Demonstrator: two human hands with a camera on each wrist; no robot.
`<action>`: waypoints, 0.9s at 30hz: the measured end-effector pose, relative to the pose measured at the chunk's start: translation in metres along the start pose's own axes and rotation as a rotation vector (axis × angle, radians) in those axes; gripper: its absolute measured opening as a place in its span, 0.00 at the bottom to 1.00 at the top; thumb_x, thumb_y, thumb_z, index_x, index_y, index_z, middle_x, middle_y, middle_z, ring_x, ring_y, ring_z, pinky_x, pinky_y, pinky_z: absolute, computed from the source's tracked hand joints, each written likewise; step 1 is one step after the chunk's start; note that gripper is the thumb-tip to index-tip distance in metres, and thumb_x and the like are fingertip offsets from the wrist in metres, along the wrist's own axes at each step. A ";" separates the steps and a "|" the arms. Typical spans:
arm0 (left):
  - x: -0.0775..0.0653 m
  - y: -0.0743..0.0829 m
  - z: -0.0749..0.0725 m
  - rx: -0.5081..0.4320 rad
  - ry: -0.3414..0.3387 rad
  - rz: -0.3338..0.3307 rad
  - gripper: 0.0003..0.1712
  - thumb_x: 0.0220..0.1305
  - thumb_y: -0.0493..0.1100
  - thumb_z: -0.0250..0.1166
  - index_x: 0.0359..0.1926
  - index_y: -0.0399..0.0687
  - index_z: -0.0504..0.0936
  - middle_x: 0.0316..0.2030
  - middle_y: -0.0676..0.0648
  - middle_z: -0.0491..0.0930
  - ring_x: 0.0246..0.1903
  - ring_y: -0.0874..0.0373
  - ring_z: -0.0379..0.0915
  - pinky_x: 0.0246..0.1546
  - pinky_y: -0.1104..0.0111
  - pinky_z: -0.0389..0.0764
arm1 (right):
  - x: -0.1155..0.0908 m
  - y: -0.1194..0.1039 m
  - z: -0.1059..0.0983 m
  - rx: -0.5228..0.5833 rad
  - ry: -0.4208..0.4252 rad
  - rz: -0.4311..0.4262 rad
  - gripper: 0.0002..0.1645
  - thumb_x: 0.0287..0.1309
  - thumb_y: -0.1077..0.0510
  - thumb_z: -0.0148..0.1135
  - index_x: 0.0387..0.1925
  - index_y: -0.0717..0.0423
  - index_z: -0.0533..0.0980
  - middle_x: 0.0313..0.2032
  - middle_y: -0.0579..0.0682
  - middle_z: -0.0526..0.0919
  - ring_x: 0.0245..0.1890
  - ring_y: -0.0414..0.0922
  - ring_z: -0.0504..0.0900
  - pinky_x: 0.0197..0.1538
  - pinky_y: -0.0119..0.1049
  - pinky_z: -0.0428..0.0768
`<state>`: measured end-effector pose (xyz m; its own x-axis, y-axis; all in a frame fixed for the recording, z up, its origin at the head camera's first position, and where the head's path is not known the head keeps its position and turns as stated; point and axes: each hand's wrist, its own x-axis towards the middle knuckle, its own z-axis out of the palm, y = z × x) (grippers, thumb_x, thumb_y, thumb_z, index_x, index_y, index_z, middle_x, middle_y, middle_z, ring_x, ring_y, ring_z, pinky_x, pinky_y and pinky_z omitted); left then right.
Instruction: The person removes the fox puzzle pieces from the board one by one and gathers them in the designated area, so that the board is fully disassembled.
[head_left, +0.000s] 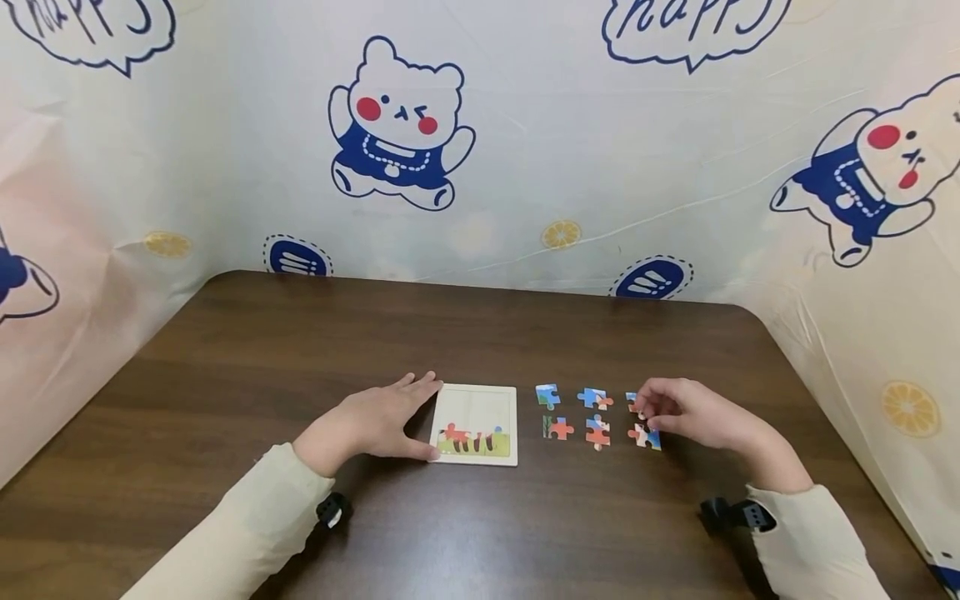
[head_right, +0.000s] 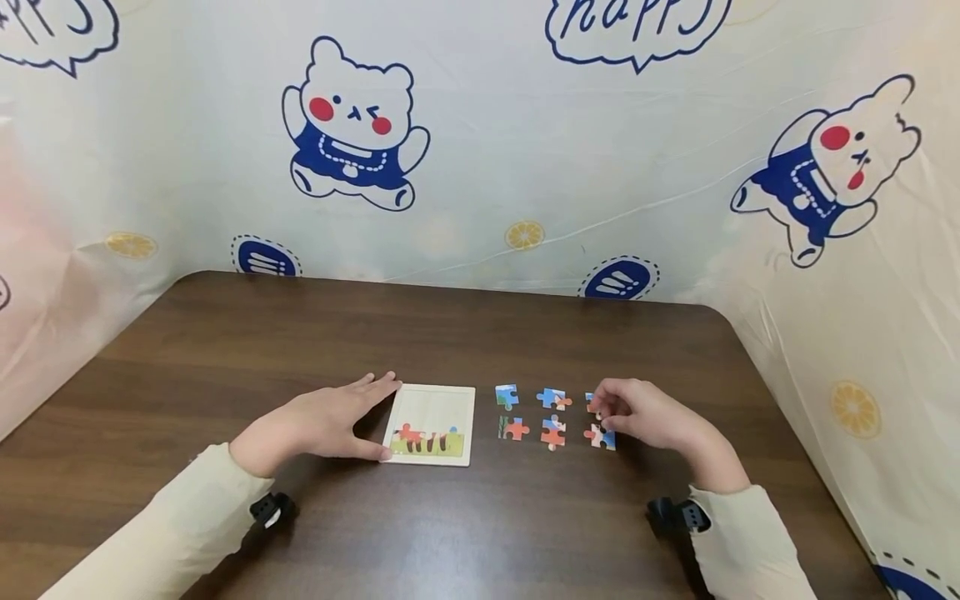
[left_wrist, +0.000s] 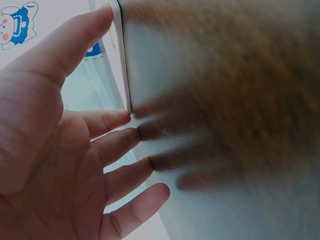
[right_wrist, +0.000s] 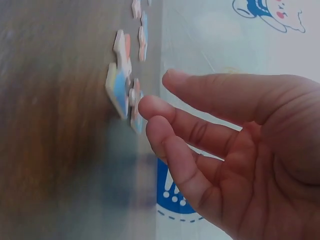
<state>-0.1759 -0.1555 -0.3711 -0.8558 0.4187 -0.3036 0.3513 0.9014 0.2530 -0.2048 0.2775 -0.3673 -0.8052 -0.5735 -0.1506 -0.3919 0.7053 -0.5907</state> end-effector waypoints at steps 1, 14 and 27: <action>0.000 0.000 -0.001 -0.001 0.003 0.001 0.58 0.54 0.67 0.70 0.77 0.49 0.56 0.78 0.45 0.52 0.77 0.44 0.49 0.65 0.43 0.67 | 0.001 -0.003 -0.001 -0.002 0.005 -0.002 0.09 0.61 0.65 0.65 0.43 0.58 0.78 0.33 0.45 0.79 0.33 0.39 0.75 0.38 0.29 0.78; -0.001 0.002 -0.001 -0.010 -0.003 -0.004 0.57 0.54 0.66 0.71 0.77 0.48 0.56 0.78 0.46 0.53 0.77 0.45 0.50 0.67 0.44 0.66 | 0.033 -0.043 0.010 0.046 -0.040 -0.126 0.10 0.64 0.62 0.63 0.45 0.61 0.77 0.33 0.46 0.79 0.34 0.41 0.76 0.36 0.31 0.79; -0.002 0.003 -0.001 -0.005 -0.006 -0.009 0.58 0.54 0.67 0.70 0.77 0.49 0.56 0.78 0.46 0.53 0.77 0.44 0.50 0.66 0.44 0.66 | 0.068 -0.071 0.032 0.048 -0.094 -0.189 0.08 0.63 0.64 0.63 0.44 0.61 0.78 0.31 0.46 0.80 0.32 0.39 0.76 0.37 0.30 0.78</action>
<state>-0.1736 -0.1533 -0.3686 -0.8567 0.4110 -0.3116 0.3413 0.9047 0.2551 -0.2178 0.1750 -0.3608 -0.6735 -0.7316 -0.1056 -0.5083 0.5622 -0.6524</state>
